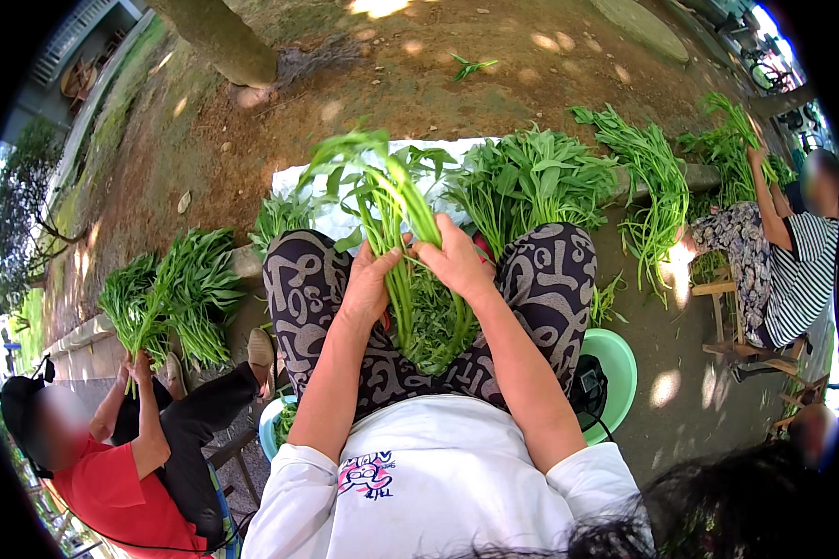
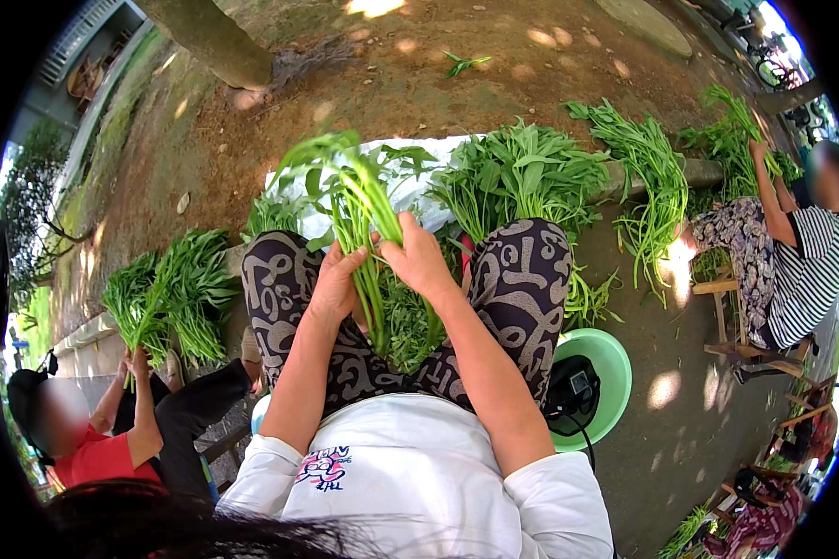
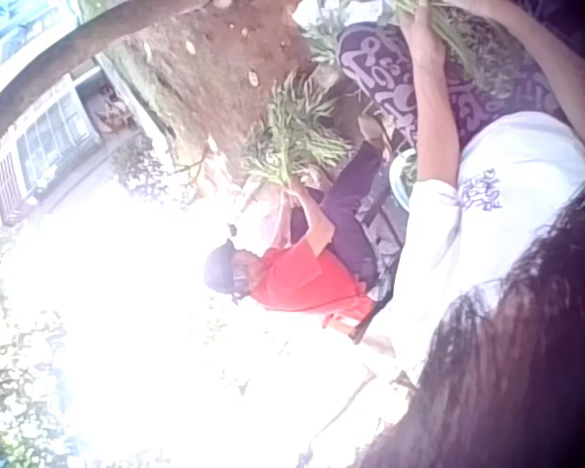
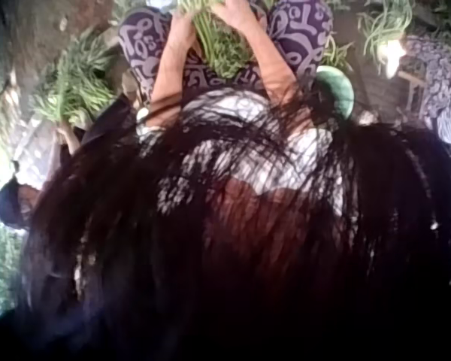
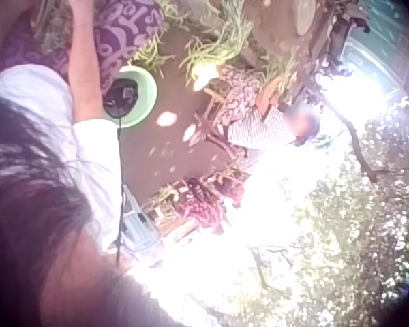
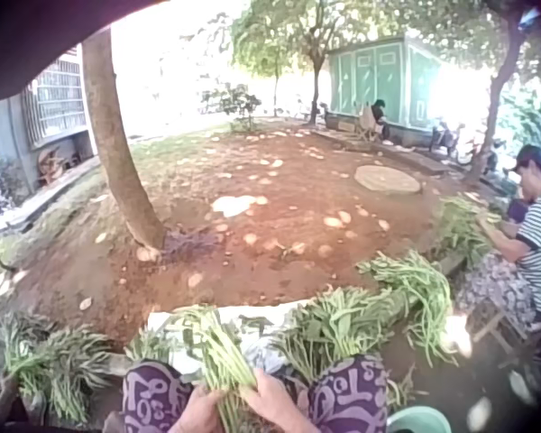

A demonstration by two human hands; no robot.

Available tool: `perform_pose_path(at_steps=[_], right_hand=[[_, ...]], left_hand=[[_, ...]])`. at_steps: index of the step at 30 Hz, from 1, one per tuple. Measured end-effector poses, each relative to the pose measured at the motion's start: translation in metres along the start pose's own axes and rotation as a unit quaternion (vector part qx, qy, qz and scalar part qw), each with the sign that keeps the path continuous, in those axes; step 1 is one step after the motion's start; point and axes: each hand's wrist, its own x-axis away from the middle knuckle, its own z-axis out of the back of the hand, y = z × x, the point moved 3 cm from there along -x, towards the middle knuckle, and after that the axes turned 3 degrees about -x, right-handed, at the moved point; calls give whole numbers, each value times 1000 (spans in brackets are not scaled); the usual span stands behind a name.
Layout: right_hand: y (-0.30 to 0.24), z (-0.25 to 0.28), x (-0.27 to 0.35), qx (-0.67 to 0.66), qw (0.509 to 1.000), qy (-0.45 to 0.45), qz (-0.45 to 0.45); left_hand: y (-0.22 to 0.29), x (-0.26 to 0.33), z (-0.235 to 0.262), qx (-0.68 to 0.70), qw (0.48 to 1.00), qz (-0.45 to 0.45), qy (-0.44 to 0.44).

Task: The person picks leaves from bundles of leafy green vegetables by hand and places the harvested leaves into a green plastic bucket while seated outdoors.

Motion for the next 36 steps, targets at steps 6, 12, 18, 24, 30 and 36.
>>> perform_pose_path(at_steps=[6,12,18,24,30,36], right_hand=[[-10,14,-2,-119,990,74,-33],[-8,7,-1,-97,995,8,21],[-9,-6,4,52,994,-87,-34],[-5,-3,1,159,985,-43,-51],[-10,16,-1,57,997,36,-34],[-14,32,-7,-138,978,152,-35]], left_hand=[[1,0,6,-12,998,3,64],[1,-1,1,-14,999,0,50],[-2,-2,4,-12,1000,-2,20],[-2,0,-5,-41,999,-19,-12],[-9,-4,5,-106,993,29,33],[-20,-10,23,-128,986,66,90]])
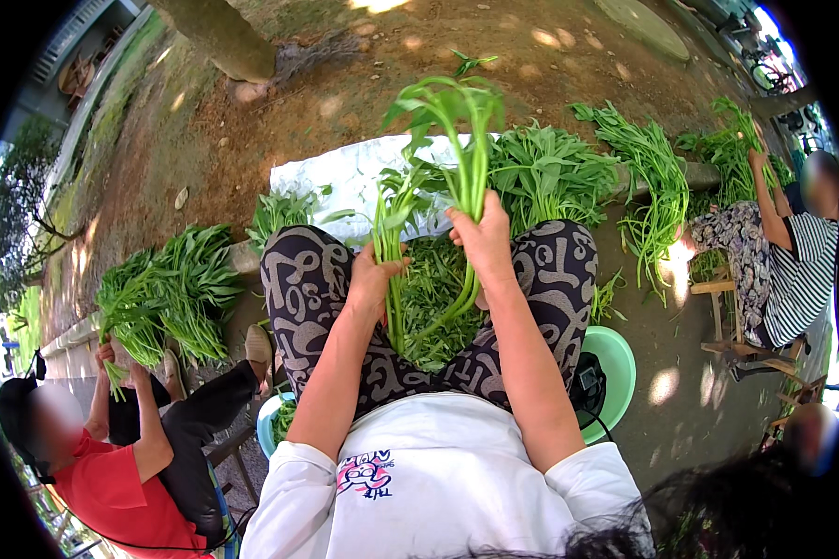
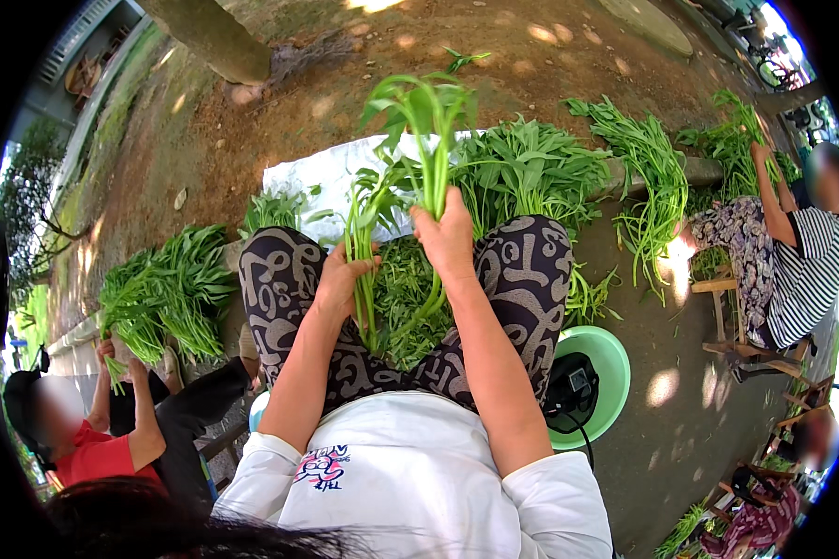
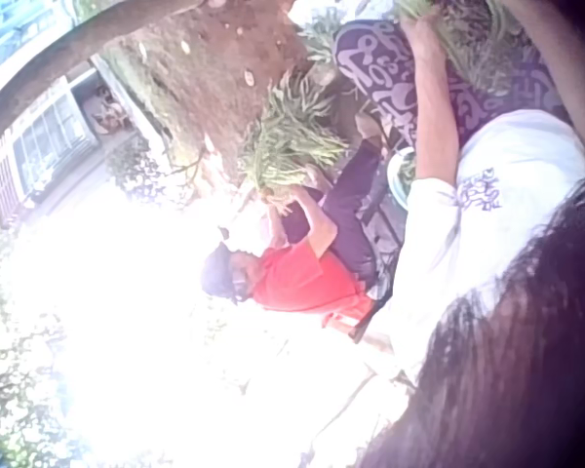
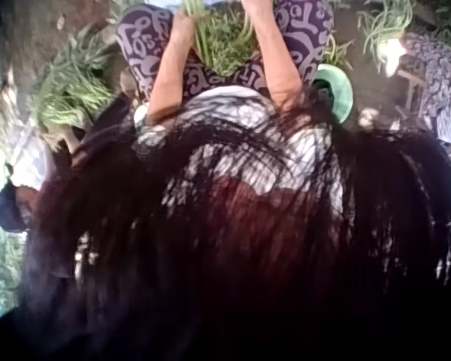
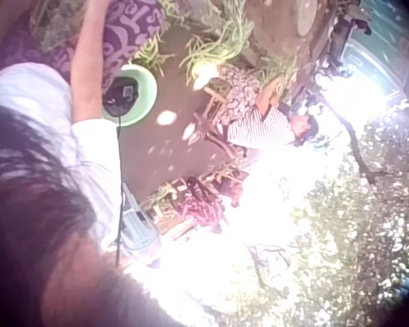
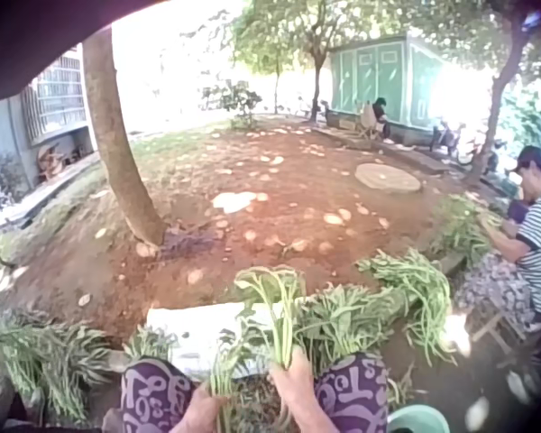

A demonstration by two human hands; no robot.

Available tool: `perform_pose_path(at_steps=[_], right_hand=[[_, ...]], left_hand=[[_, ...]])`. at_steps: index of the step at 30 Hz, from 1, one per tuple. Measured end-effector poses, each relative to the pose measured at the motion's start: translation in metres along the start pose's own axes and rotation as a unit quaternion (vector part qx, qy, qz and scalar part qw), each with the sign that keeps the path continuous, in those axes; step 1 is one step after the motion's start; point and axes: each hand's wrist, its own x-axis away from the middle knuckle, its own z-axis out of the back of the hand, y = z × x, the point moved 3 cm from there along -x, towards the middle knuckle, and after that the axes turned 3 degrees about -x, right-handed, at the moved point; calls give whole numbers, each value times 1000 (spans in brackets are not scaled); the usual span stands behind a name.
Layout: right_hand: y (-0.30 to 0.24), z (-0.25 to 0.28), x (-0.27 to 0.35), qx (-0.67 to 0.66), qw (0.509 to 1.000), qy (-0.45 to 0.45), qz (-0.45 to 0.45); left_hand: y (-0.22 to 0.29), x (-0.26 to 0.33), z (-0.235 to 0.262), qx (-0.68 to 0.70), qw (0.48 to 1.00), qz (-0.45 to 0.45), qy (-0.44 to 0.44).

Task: The person picks leaves from bundles of leafy green vegetables by hand and places the harvested leaves into a green plastic bucket while seated outdoors.

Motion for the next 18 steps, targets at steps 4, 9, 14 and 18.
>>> perform_pose_path(at_steps=[4,9,14,18], right_hand=[[-7,12,-1,-54,996,69,23],[-6,16,-3,-105,986,108,77],[4,7,-3,-14,1000,24,-1],[28,-19,1,-30,993,-74,-85]], left_hand=[[-4,-4,5,11,1000,-1,28],[-3,-2,1,50,997,-23,62],[-4,-6,4,88,996,-19,29],[-1,-2,-2,92,995,-37,-6]])
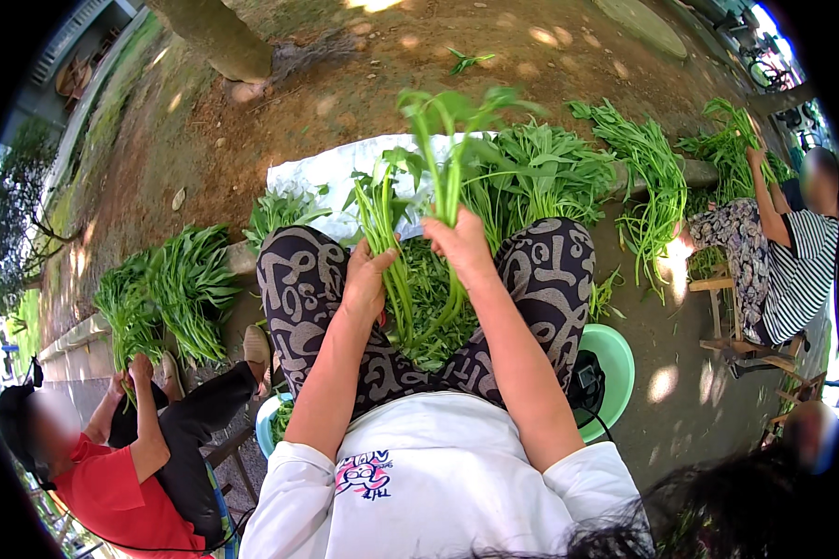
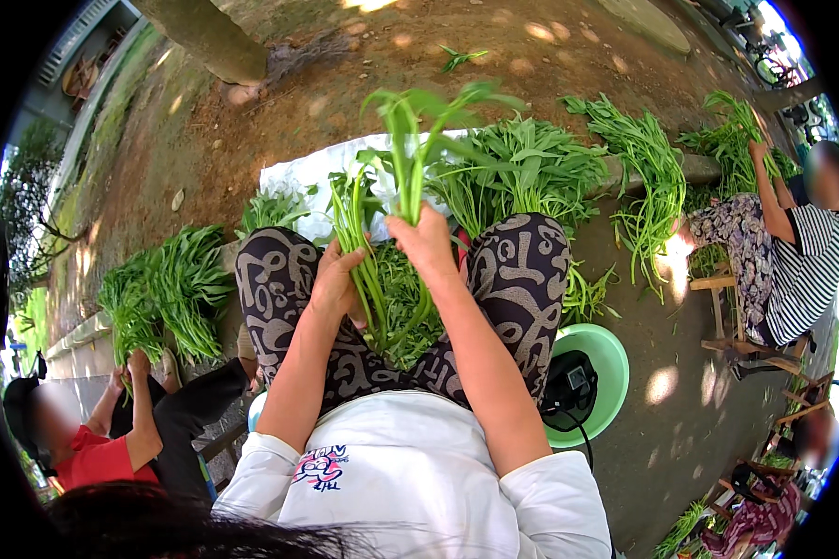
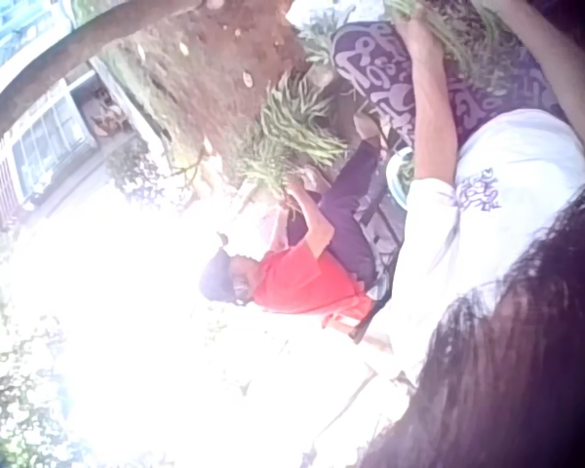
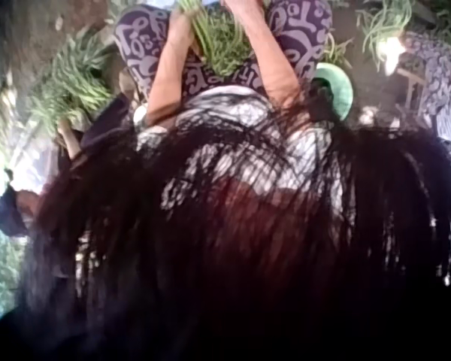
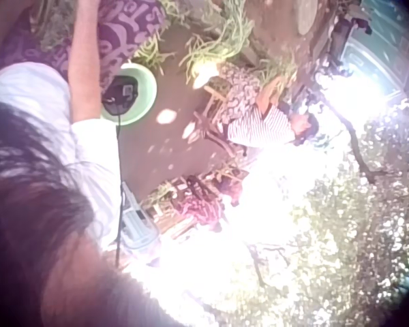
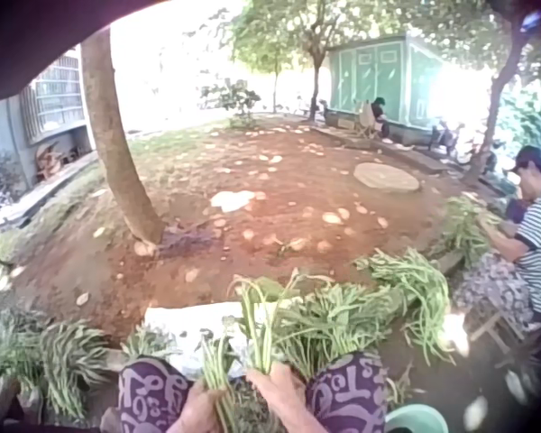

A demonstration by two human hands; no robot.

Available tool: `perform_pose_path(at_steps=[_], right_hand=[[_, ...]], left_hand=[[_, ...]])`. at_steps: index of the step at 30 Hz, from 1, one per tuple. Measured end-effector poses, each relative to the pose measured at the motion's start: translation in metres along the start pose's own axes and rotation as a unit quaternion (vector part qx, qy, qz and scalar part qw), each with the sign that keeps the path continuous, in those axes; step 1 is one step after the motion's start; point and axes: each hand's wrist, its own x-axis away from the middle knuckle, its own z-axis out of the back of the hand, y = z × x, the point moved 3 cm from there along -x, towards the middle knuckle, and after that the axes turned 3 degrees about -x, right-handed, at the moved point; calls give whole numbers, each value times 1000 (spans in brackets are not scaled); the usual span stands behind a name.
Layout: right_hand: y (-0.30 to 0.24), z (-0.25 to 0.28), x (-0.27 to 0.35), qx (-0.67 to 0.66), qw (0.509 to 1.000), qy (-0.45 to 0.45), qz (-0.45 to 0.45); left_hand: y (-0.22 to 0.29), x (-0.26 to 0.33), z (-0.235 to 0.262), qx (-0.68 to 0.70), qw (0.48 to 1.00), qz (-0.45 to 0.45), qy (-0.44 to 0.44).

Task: The person picks leaves from bundles of leafy green vegetables by hand and places the harvested leaves into a green plastic bucket while seated outdoors.

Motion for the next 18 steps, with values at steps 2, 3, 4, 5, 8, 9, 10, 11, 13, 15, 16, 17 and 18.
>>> perform_pose_path(at_steps=[2,3,4,5,8,9,10,11,13,15,16,17,18], right_hand=[[19,-4,-4,38,999,-14,-13],[19,-10,-3,53,998,-25,8],[20,-14,-2,69,997,-35,29],[21,-16,-1,77,995,-42,40],[10,-22,5,101,991,-67,60],[7,-22,6,109,990,-74,59],[5,-22,7,117,988,-81,59],[8,-22,6,116,988,-83,58],[18,-19,1,114,989,-82,56],[25,-18,-2,67,994,-71,57],[27,-17,-3,44,995,-66,57],[29,-17,-3,45,995,-60,62],[28,-18,-3,45,995,-56,68]], left_hand=[[0,1,-8,10,1000,-2,-25],[1,1,-7,18,999,-2,-36],[1,1,-7,25,999,-3,-47],[2,2,-7,28,998,-15,-50],[6,5,-9,23,997,-46,-52],[5,4,-8,13,997,-54,-52],[5,3,-7,3,997,-61,-51],[4,3,-6,-3,997,-59,-54],[3,2,-7,-16,996,-54,-63],[3,3,-9,-6,997,-49,-64],[4,4,-11,0,997,-47,-65],[5,5,-12,3,997,-43,-67],[5,6,-12,7,997,-41,-67]])
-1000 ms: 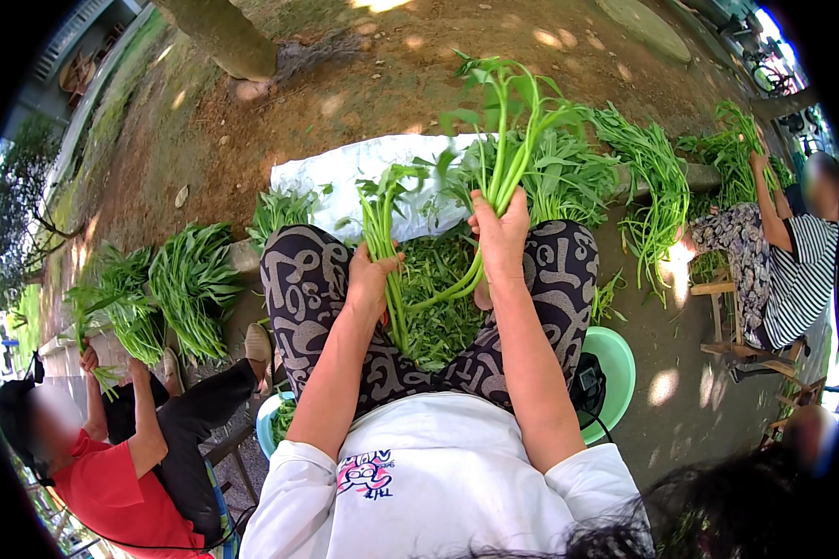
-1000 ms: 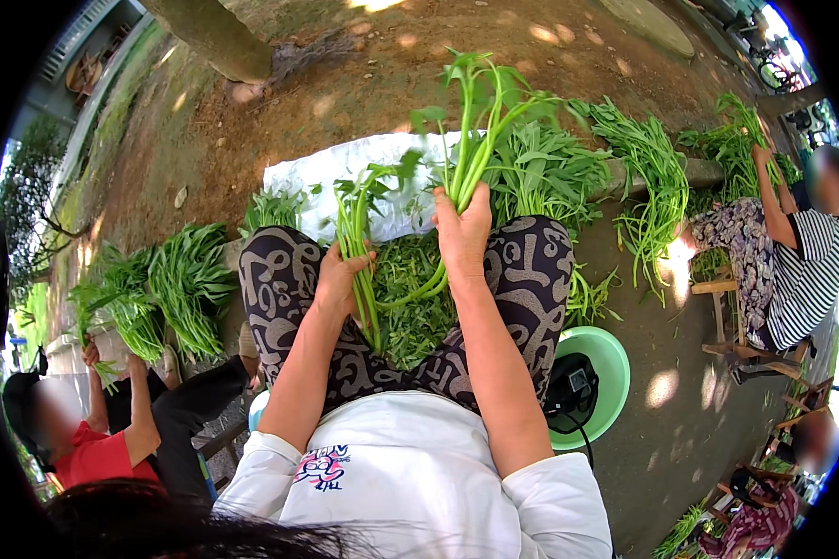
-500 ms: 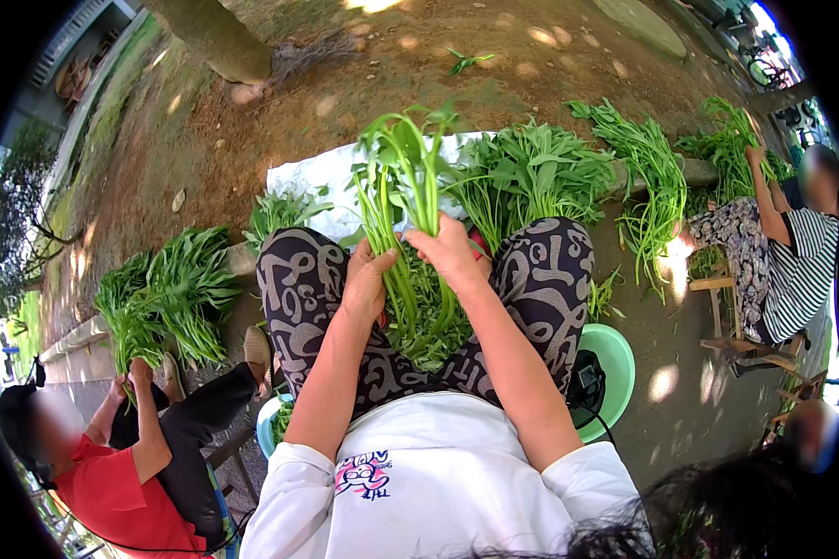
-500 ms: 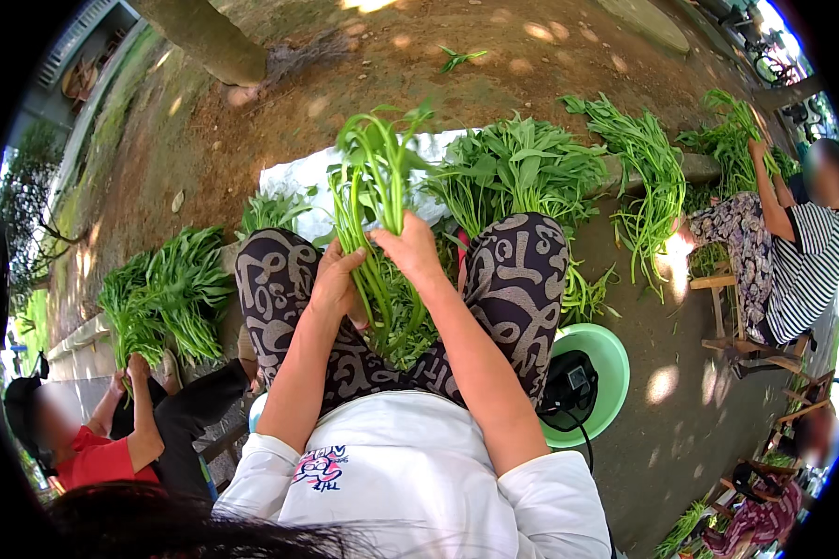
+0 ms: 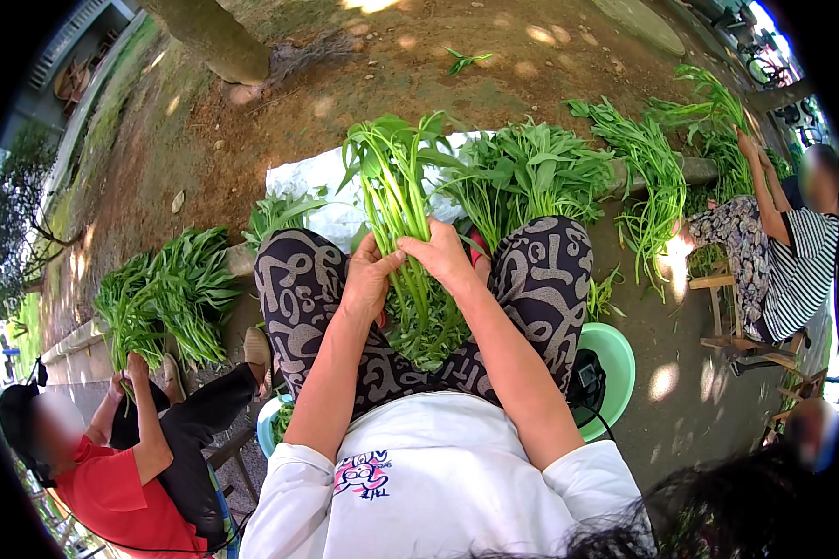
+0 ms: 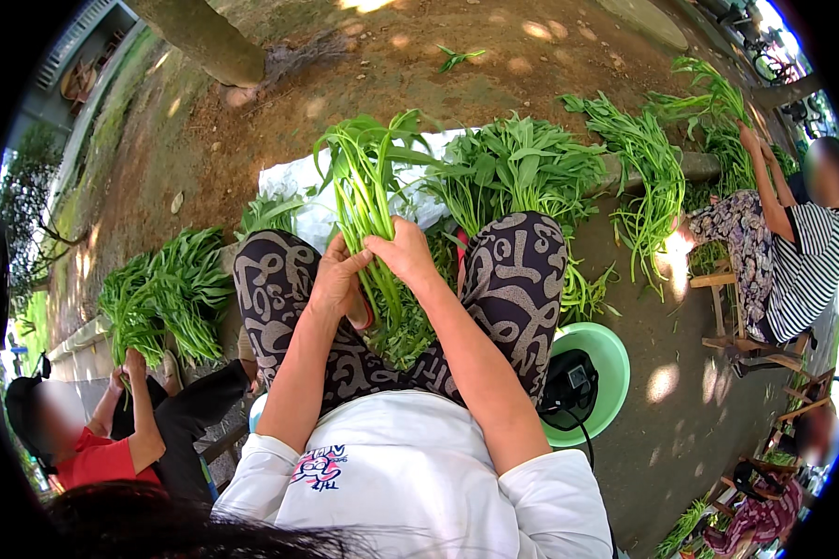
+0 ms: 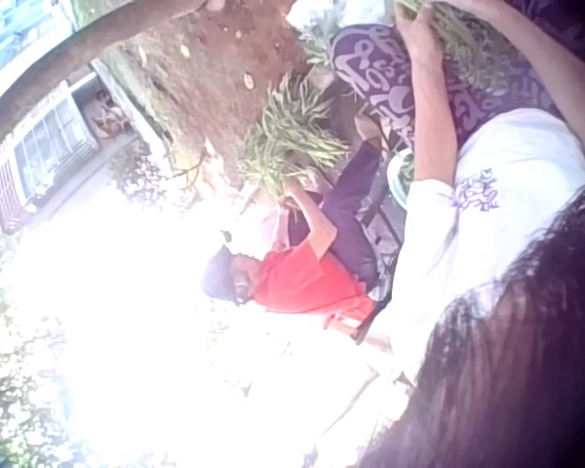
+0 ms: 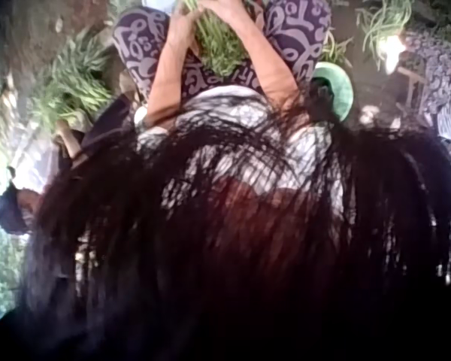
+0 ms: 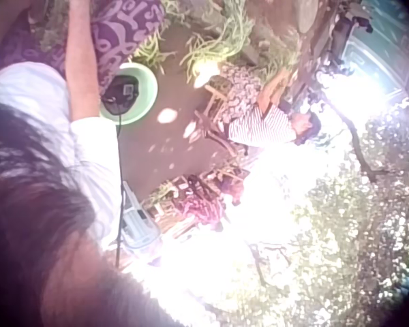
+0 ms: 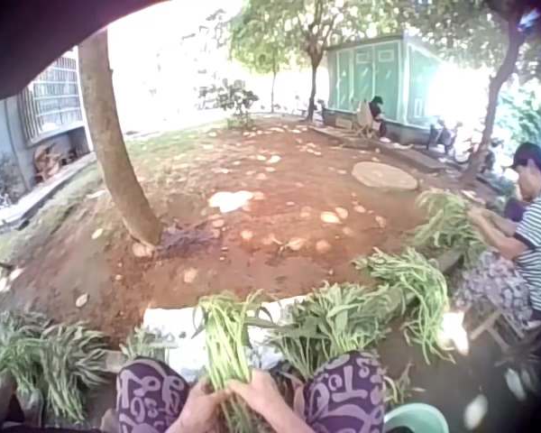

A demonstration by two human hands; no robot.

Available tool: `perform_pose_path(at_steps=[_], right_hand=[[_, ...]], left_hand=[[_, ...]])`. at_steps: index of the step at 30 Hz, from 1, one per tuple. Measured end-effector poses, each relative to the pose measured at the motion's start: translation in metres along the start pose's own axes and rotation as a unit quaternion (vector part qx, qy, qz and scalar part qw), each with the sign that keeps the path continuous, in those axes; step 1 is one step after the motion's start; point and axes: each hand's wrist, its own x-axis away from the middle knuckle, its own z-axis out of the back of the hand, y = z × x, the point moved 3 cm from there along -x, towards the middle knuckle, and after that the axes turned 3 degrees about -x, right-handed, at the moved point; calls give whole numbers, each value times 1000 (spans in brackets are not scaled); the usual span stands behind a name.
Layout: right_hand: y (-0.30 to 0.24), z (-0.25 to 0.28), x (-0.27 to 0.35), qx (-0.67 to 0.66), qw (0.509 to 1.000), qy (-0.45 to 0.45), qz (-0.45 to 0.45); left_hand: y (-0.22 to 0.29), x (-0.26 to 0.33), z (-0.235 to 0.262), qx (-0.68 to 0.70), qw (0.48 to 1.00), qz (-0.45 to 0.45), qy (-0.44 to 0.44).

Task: The person picks leaves from bundles of leafy green vegetables by hand and places the harvested leaves into a green plastic bucket while seated outdoors.

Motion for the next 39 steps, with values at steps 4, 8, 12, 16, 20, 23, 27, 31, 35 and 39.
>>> perform_pose_path(at_steps=[4,8,12,16,20,23,27,31,35,39], right_hand=[[-10,-1,2,-19,1000,4,-11],[0,11,-3,-16,997,68,15],[-22,17,-1,-108,987,107,-50],[-27,32,-3,-155,973,169,-22],[-26,28,0,-145,980,124,-50],[-12,19,-1,-95,989,84,-75],[-20,3,3,-91,995,-9,-45],[-11,-2,3,-115,993,-38,-16],[-8,-3,4,-170,984,-43,-30],[-15,-3,6,-153,984,-58,-73]], left_hand=[[0,-1,1,20,1000,8,-1],[-4,-3,7,2,998,23,53],[0,-3,15,-1,995,15,95],[5,0,13,-12,993,27,117],[4,0,12,-5,993,31,110],[1,-2,7,-15,997,35,61],[-4,-3,10,-17,999,34,23],[-3,-1,6,-12,999,35,16],[-2,-1,7,-19,999,36,9],[-1,0,6,-20,999,29,7]])
